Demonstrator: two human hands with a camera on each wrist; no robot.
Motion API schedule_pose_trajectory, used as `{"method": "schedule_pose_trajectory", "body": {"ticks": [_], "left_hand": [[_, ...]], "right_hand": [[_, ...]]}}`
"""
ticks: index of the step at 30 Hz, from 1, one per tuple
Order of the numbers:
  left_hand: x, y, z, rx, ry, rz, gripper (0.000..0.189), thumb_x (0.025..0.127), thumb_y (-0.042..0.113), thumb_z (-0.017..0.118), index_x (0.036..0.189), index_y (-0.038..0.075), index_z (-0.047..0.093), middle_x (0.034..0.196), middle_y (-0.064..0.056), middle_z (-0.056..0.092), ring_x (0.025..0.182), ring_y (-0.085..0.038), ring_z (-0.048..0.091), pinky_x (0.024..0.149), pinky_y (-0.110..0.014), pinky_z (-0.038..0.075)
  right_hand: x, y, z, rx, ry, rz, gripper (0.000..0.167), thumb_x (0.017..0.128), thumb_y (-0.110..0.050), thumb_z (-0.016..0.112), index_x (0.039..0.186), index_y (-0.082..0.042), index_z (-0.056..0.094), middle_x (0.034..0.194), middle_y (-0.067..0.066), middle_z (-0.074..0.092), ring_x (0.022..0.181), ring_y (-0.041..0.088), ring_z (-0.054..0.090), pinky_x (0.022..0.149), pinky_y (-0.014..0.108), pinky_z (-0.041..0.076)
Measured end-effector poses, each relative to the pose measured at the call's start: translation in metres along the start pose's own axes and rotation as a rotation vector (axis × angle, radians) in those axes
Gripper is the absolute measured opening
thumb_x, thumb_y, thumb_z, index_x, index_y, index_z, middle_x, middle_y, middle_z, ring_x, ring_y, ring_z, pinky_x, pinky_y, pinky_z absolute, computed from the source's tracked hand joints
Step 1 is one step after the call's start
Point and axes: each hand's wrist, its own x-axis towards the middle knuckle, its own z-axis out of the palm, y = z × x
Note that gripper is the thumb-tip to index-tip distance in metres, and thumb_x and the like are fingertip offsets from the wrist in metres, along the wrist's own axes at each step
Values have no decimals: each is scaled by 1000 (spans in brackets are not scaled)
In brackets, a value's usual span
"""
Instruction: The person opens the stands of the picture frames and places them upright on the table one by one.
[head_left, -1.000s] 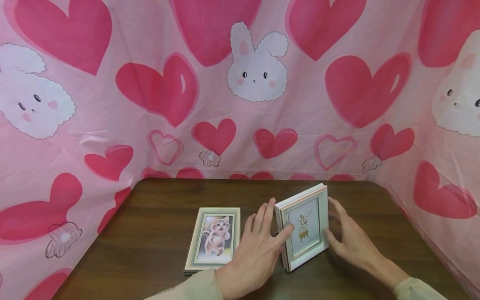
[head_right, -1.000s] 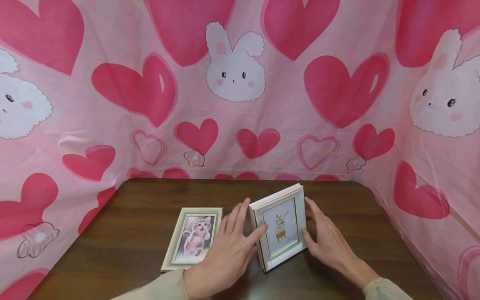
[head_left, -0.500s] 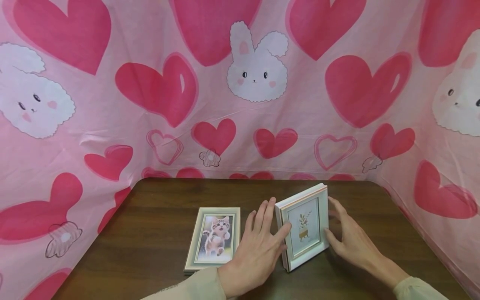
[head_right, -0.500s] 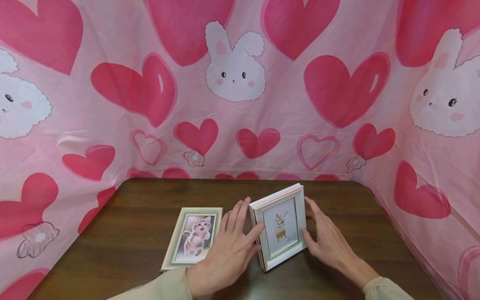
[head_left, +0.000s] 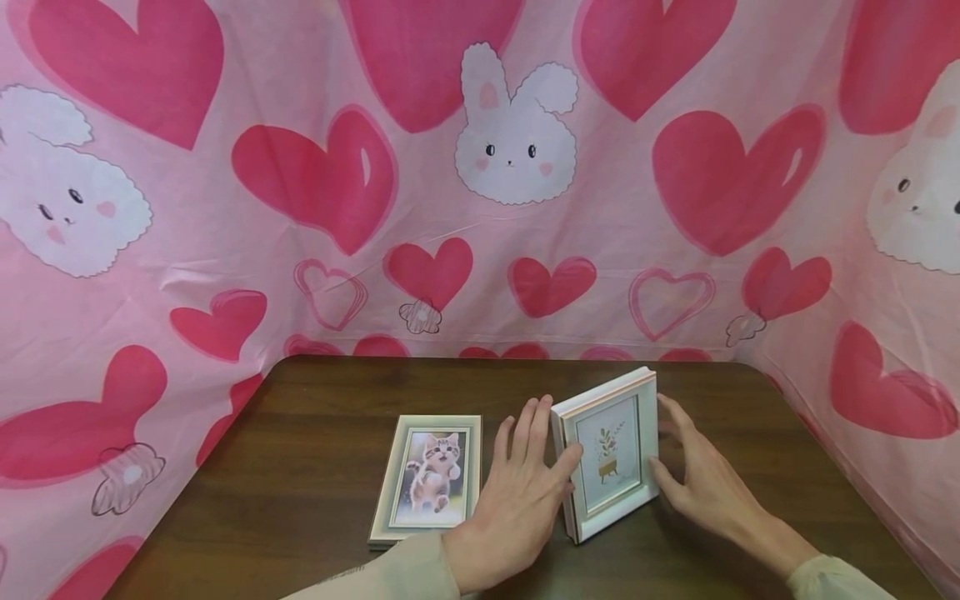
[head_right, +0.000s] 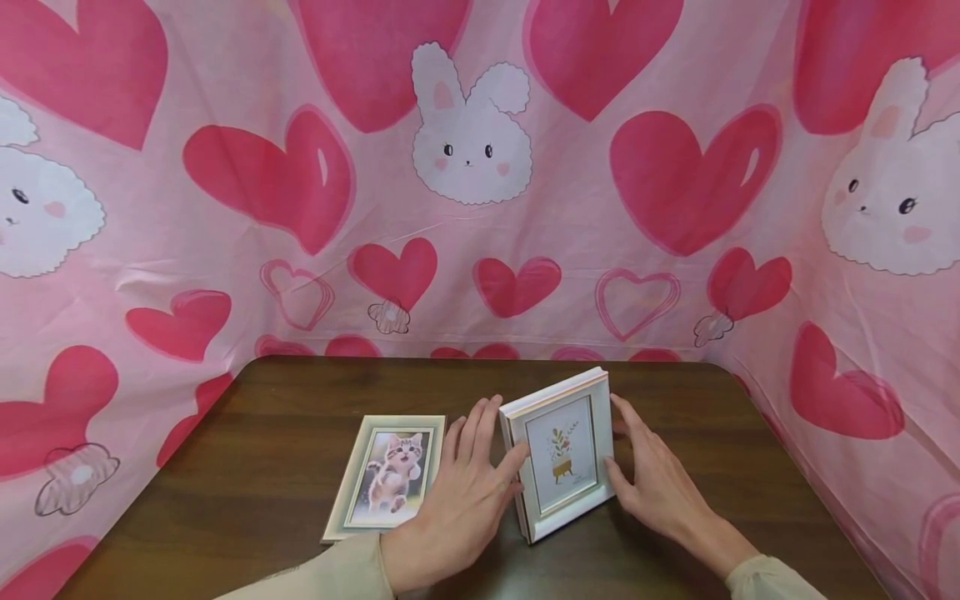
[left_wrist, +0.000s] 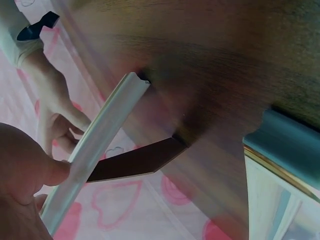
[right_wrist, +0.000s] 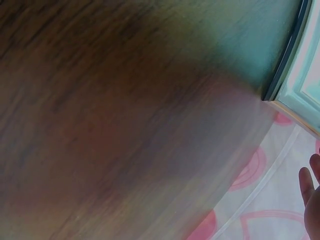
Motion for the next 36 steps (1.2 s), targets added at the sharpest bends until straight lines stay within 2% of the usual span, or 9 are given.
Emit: {"method": "schedule_pose_trajectory", "body": {"ticks": [3, 5, 14, 23, 30, 36], "left_hand": [[1, 0, -1, -5, -16, -2, 50, 99, 38, 71, 144, 28, 53, 170, -27, 6, 156, -44, 8, 118, -63, 27], [1, 1, -1, 3, -11, -3, 49, 99, 37, 71, 144, 28, 53, 170, -27, 7, 156, -44, 8, 118, -62, 27], [3, -1, 0, -12, -13, -9, 49, 99, 35, 72, 143, 26, 53, 170, -26, 5, 156, -43, 7, 119, -61, 26], [5, -2, 2, -17, 16, -8, 49, 98, 33, 73, 141, 23, 51, 170, -26, 8, 156, -42, 10, 118, -59, 28], [8, -3, 5, -15, 65, -4, 49, 97, 31, 73, 139, 20, 50, 169, -27, 11, 155, -42, 16, 117, -57, 30], [11, -3, 5, -22, 30, -9, 52, 97, 33, 74, 141, 22, 48, 170, -25, 6, 155, -41, 12, 118, -57, 30]], "right_hand": [[-1, 0, 0, 12, -1, 0, 113, 78, 4, 86, 167, -14, 19, 128, 14, 68, 113, 29, 68, 95, 11, 40], [-1, 0, 0, 16, 3, -3, 113, 77, 4, 86, 167, -14, 20, 127, 14, 69, 112, 30, 69, 95, 7, 36], [-1, 2, 2, 8, 44, -52, 111, 76, 4, 85, 166, -10, 23, 123, 12, 71, 105, 27, 70, 94, 9, 39], [-2, 3, 2, -6, 42, -45, 111, 76, 3, 86, 166, -9, 22, 123, 13, 71, 105, 28, 70, 95, 8, 37], [-1, 2, 0, -8, 48, -50, 112, 75, 4, 87, 166, -8, 23, 124, 15, 70, 106, 30, 71, 95, 7, 36], [-2, 1, -1, -2, 72, -71, 112, 73, 7, 88, 165, -6, 25, 124, 15, 71, 104, 31, 72, 96, 7, 35]]}}
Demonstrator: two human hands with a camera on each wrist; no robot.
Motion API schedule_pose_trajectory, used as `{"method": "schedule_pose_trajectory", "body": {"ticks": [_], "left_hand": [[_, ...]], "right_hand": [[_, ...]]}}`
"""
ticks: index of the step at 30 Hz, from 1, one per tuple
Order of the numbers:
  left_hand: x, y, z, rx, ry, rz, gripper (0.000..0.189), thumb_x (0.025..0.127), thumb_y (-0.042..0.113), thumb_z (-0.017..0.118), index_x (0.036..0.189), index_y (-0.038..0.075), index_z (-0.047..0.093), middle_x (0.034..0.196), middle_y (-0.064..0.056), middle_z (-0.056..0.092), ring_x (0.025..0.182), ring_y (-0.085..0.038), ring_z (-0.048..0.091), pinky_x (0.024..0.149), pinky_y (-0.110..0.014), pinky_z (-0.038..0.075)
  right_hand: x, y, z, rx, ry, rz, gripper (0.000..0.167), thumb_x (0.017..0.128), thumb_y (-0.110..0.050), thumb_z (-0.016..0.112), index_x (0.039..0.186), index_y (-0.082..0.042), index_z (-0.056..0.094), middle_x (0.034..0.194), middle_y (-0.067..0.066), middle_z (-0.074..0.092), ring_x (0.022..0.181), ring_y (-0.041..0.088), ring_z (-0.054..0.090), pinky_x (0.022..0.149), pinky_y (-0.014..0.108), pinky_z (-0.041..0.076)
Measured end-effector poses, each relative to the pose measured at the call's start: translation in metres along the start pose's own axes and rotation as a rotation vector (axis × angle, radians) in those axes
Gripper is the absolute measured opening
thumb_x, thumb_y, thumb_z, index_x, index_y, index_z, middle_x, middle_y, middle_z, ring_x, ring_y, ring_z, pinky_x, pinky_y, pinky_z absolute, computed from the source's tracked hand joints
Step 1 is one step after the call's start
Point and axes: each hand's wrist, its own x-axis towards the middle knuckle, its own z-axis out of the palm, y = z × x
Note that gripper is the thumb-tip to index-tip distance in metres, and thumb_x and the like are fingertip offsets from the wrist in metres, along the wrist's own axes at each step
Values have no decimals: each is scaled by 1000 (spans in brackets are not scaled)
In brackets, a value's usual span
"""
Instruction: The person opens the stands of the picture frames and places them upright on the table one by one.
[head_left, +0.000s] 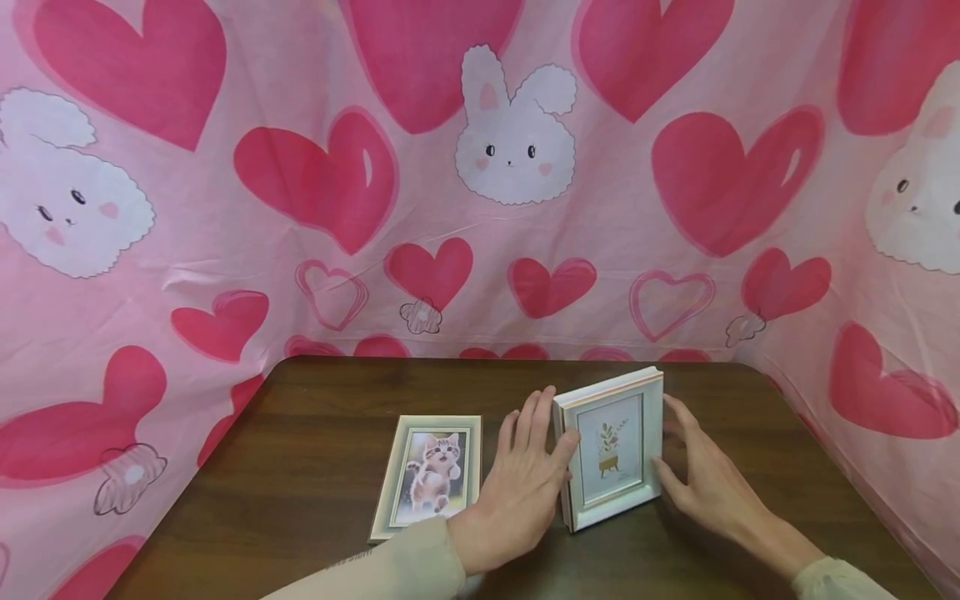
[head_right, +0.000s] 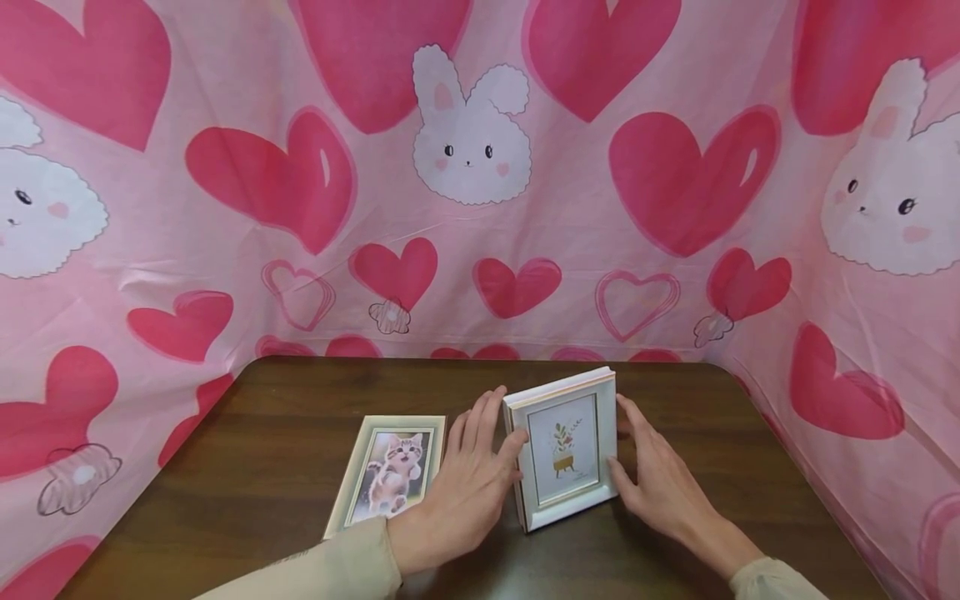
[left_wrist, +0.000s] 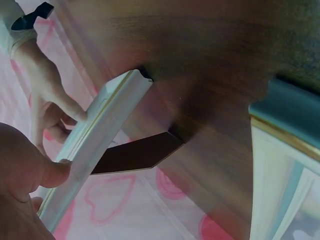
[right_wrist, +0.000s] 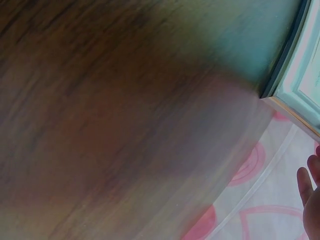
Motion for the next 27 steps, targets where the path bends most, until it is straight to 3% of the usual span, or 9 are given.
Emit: {"method": "schedule_pose_trajectory", "body": {"ticks": [6, 14, 21, 27], "left_hand": [[3, -2, 0, -28, -27, -2, 54, 97, 31, 74, 143, 21, 46, 171, -24, 3, 156, -40, 9, 120, -57, 27], [8, -5, 4, -48, 6, 8, 56, 95, 28, 76, 141, 19, 45, 170, -25, 7, 155, -40, 14, 119, -56, 29], [13, -8, 4, -78, -42, 3, 63, 93, 29, 79, 144, 20, 42, 171, -22, 4, 156, -38, 8, 120, -56, 27], [20, -12, 4, -92, -81, 13, 67, 93, 28, 79, 146, 19, 40, 171, -21, 2, 157, -37, 5, 121, -56, 25]], "right_hand": [[-1, 1, 0, 6, 9, -3, 113, 72, 8, 88, 164, -5, 25, 124, 14, 71, 104, 31, 71, 97, 6, 34], [0, 0, -1, 4, 22, 1, 112, 71, 9, 87, 163, -4, 25, 121, 14, 72, 100, 29, 71, 93, 6, 38], [-1, -1, -1, -7, 16, 19, 111, 72, 8, 87, 163, -5, 25, 120, 15, 72, 96, 28, 72, 88, 9, 42], [-2, -1, -1, -21, 11, 34, 112, 73, 7, 88, 163, -5, 23, 118, 18, 71, 94, 30, 71, 75, 41, 58]]}}
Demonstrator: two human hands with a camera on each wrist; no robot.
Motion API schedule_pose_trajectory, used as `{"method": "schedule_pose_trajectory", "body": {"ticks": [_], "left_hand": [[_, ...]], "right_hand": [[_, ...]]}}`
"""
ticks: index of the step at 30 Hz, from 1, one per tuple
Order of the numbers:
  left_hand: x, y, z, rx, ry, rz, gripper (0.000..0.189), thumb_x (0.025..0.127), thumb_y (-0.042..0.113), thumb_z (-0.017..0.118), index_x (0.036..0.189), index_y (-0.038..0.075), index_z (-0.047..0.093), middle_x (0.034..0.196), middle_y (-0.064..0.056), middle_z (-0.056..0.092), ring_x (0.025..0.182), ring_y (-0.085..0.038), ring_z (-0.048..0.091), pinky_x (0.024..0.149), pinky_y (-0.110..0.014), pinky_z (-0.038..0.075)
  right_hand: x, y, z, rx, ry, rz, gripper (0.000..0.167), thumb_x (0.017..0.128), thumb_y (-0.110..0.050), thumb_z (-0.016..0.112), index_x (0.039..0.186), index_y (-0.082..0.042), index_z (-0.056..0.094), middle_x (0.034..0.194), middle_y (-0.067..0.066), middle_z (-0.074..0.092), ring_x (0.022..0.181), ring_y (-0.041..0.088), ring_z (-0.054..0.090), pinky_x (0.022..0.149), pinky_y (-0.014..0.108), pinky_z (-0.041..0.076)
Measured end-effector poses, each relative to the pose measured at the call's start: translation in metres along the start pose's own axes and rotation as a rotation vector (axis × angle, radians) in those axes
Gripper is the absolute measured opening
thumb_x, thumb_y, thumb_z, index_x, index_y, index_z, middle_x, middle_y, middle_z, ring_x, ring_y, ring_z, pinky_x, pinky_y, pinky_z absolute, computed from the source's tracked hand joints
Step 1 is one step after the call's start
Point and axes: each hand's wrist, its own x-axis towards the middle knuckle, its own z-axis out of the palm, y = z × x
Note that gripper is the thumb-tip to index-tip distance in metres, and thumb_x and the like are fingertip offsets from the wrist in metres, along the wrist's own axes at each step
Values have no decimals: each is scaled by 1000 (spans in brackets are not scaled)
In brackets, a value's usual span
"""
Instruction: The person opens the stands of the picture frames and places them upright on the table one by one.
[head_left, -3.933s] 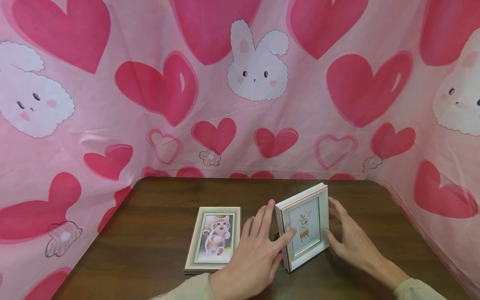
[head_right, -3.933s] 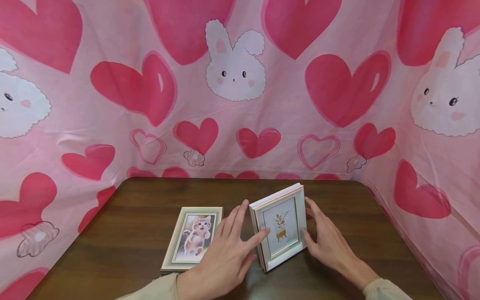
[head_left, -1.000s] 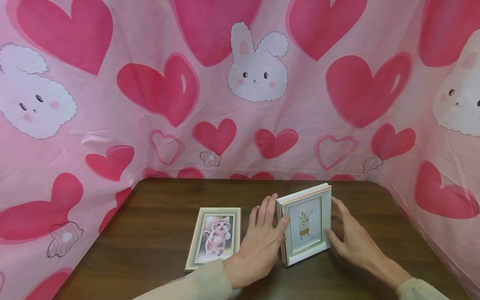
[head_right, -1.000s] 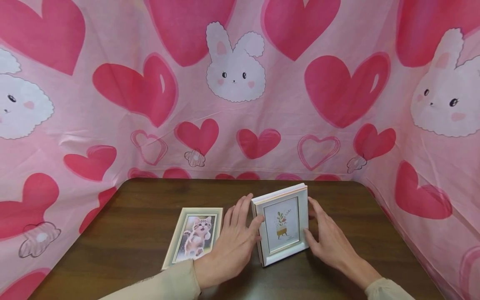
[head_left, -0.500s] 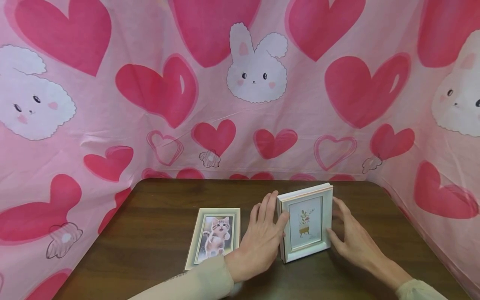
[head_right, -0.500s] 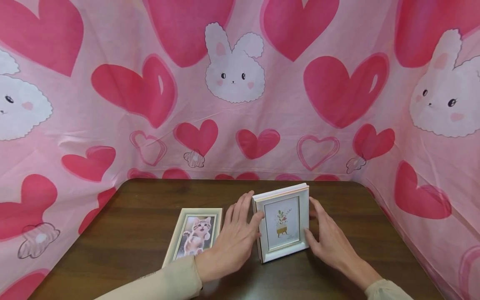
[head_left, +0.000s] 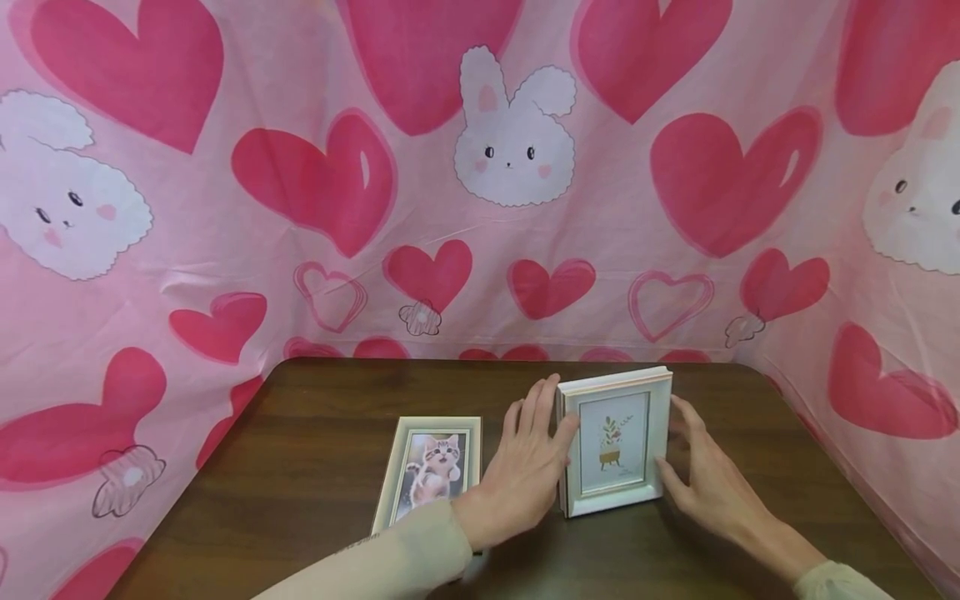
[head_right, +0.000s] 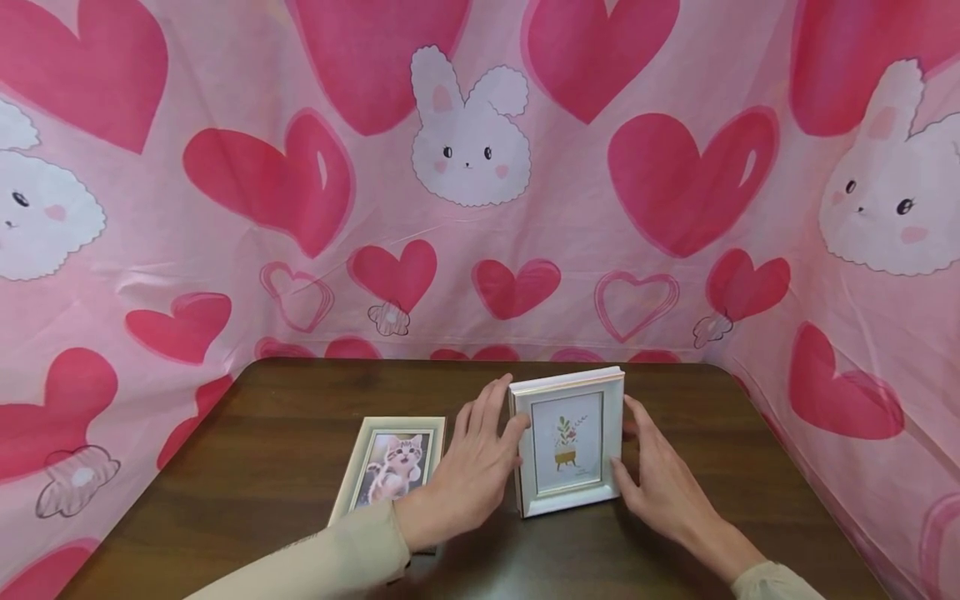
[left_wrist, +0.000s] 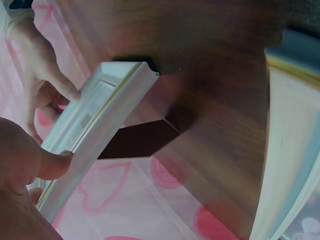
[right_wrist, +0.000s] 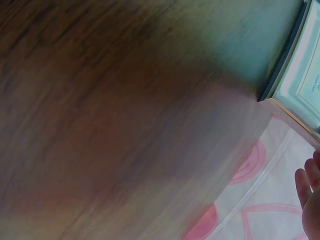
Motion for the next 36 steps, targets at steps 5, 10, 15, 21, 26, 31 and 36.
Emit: {"method": "schedule_pose_trajectory", "body": {"ticks": [5, 10, 15, 21, 26, 31, 36], "left_hand": [[5, -2, -1, 8, -10, 9, 67, 92, 28, 80, 146, 18, 40, 171, -21, 0, 156, -37, 6, 121, -56, 25], [9, -4, 0, 20, -10, 20, 69, 91, 28, 81, 145, 17, 39, 171, -21, 1, 156, -38, 6, 120, -56, 26], [12, -6, 0, 26, 1, 25, 71, 89, 28, 82, 145, 16, 40, 170, -21, 3, 155, -38, 7, 119, -55, 27], [16, -8, 1, 17, 9, 31, 69, 88, 24, 83, 142, 15, 41, 169, -22, 7, 155, -38, 11, 119, -54, 28], [21, -11, 1, 1, -15, 32, 72, 86, 23, 85, 143, 15, 41, 169, -20, 6, 155, -36, 8, 120, -54, 27], [26, -15, 2, -9, -31, 40, 74, 87, 22, 85, 144, 16, 40, 169, -17, 5, 155, -33, 7, 121, -53, 25], [31, -19, 4, -37, -27, 57, 71, 88, 17, 83, 144, 15, 40, 169, -17, 7, 155, -32, 8, 120, -53, 26]], "right_hand": [[0, 0, -1, -2, 9, 10, 110, 74, 7, 87, 162, -3, 23, 117, 20, 71, 93, 30, 70, 70, 50, 57], [-2, -2, -2, -1, 2, 29, 111, 74, 7, 87, 163, -3, 22, 116, 22, 70, 92, 32, 70, 69, 50, 57], [-2, -1, -2, -5, 12, 15, 111, 73, 7, 87, 162, -2, 22, 114, 21, 71, 91, 31, 70, 68, 50, 57], [-3, -1, -3, -9, 23, 14, 112, 73, 7, 88, 163, -3, 21, 115, 21, 71, 91, 31, 70, 69, 51, 56], [-3, -2, -3, -8, 26, 17, 113, 73, 6, 88, 163, -4, 21, 114, 21, 71, 91, 31, 70, 68, 50, 56], [-4, -3, -3, -18, 33, 22, 112, 73, 5, 89, 163, -3, 22, 113, 20, 70, 89, 31, 70, 67, 48, 56], [-5, -3, -3, -20, 31, 34, 112, 74, 5, 89, 163, -4, 22, 112, 20, 70, 89, 32, 69, 66, 48, 56]]}}
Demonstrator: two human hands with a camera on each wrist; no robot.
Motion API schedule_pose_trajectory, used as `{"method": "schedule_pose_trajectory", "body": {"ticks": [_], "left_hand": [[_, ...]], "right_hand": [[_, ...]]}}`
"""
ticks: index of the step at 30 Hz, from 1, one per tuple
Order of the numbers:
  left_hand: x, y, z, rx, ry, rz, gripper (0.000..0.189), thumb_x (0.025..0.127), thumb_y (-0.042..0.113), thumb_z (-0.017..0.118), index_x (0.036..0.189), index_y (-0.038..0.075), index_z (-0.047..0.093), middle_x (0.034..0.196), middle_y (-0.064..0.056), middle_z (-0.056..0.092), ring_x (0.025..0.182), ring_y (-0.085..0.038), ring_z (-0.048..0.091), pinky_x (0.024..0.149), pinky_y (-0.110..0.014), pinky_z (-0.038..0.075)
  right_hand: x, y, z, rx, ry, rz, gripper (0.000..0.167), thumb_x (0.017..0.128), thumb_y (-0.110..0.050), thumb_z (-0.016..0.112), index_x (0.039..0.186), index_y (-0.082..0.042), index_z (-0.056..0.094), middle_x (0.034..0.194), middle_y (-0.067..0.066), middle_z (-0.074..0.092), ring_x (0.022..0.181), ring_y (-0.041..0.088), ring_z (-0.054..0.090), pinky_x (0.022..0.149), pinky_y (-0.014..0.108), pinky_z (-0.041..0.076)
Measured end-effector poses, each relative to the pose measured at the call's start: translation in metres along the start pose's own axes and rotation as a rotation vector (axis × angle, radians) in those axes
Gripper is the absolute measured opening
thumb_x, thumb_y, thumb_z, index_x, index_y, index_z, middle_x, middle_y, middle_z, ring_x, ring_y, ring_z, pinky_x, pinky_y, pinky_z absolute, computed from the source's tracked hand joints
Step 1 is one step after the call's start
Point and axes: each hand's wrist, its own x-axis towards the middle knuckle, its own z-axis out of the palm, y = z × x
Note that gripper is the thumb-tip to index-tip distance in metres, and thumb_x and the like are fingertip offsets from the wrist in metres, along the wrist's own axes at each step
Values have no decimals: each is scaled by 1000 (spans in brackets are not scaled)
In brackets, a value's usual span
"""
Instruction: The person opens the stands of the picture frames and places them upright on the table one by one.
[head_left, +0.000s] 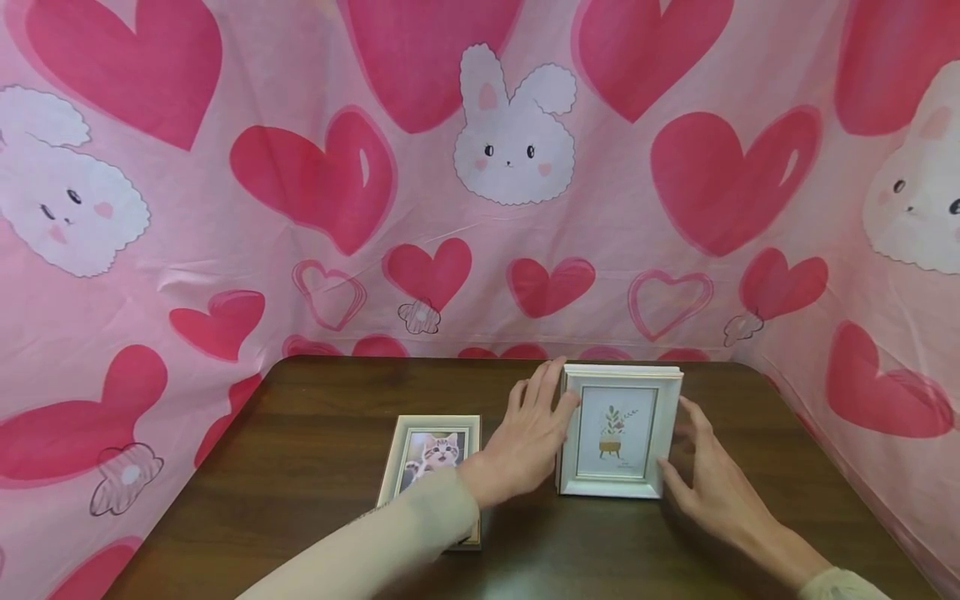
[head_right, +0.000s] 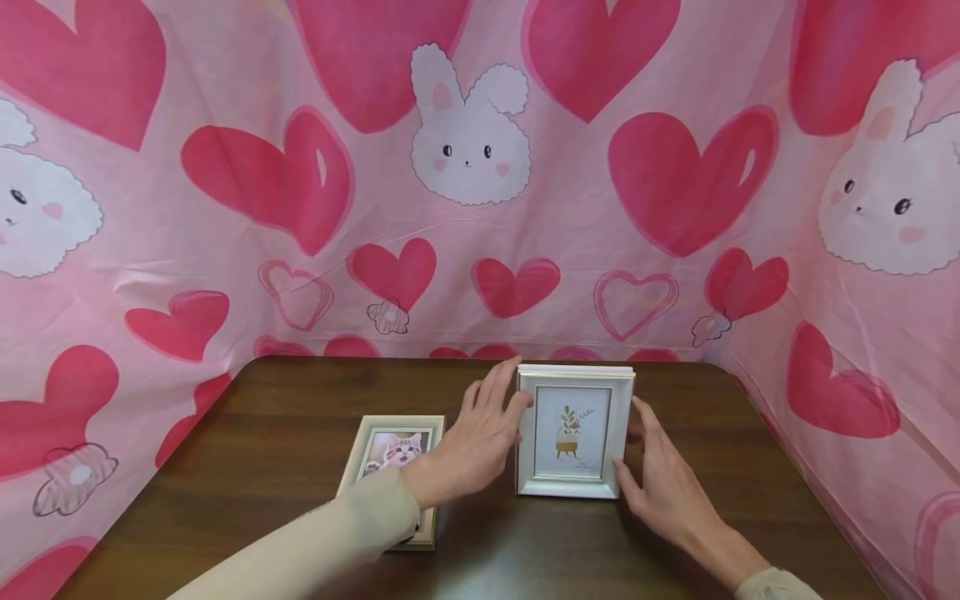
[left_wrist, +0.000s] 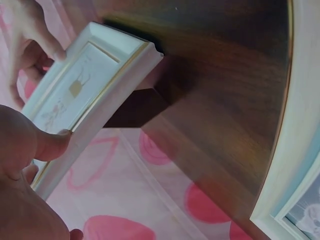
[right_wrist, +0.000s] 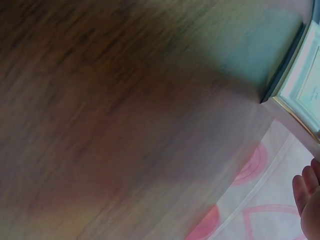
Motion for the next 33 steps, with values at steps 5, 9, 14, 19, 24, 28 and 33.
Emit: {"method": "schedule_pose_trajectory", "body": {"ticks": [5, 9, 14, 19, 24, 28, 33], "left_hand": [[3, -4, 1, -32, 2, 19, 73, 86, 15, 85, 143, 15, 39, 169, -17, 9, 155, -32, 8, 121, -54, 26], [6, -5, 3, -27, 11, 31, 69, 87, 14, 82, 142, 14, 40, 169, -19, 9, 155, -33, 9, 120, -54, 26], [11, -8, 4, -27, 2, 27, 65, 89, 14, 81, 140, 16, 40, 170, -18, 6, 155, -32, 8, 121, -53, 25], [16, -9, 6, -24, 13, 35, 62, 90, 14, 79, 139, 16, 41, 170, -18, 7, 155, -32, 9, 120, -54, 26], [19, -9, 7, -33, 0, 27, 66, 88, 15, 82, 140, 16, 41, 172, -17, 2, 156, -32, 7, 121, -53, 25], [20, -9, 8, -37, -11, 16, 69, 87, 16, 84, 140, 16, 41, 173, -16, -1, 157, -32, 5, 121, -53, 25], [22, -9, 8, -61, -31, 6, 69, 88, 13, 83, 141, 17, 40, 174, -14, -9, 159, -30, 1, 122, -53, 24]], "right_hand": [[-1, 0, -1, 2, -8, 24, 113, 74, 5, 89, 163, -5, 21, 114, 22, 70, 91, 33, 70, 66, 49, 56], [-2, 1, -2, -8, -5, 35, 113, 75, 4, 89, 164, -6, 21, 114, 22, 70, 92, 34, 69, 66, 49, 55], [-3, 1, -2, -17, 6, 28, 112, 75, 3, 90, 163, -5, 22, 113, 21, 70, 90, 33, 68, 65, 48, 55], [-4, 1, -3, -14, 10, 27, 113, 75, 3, 90, 163, -4, 21, 114, 22, 70, 90, 34, 68, 66, 49, 55], [-5, 1, -2, -16, 17, 24, 114, 74, 3, 91, 163, -4, 21, 113, 23, 69, 90, 35, 69, 66, 51, 56], [-6, 1, -2, -24, 24, 20, 114, 74, 2, 92, 163, -3, 21, 113, 23, 69, 90, 35, 69, 66, 51, 55], [-7, 1, -2, -43, 43, 4, 115, 72, 1, 93, 163, -2, 23, 112, 23, 70, 94, 37, 69, 67, 54, 54]]}}
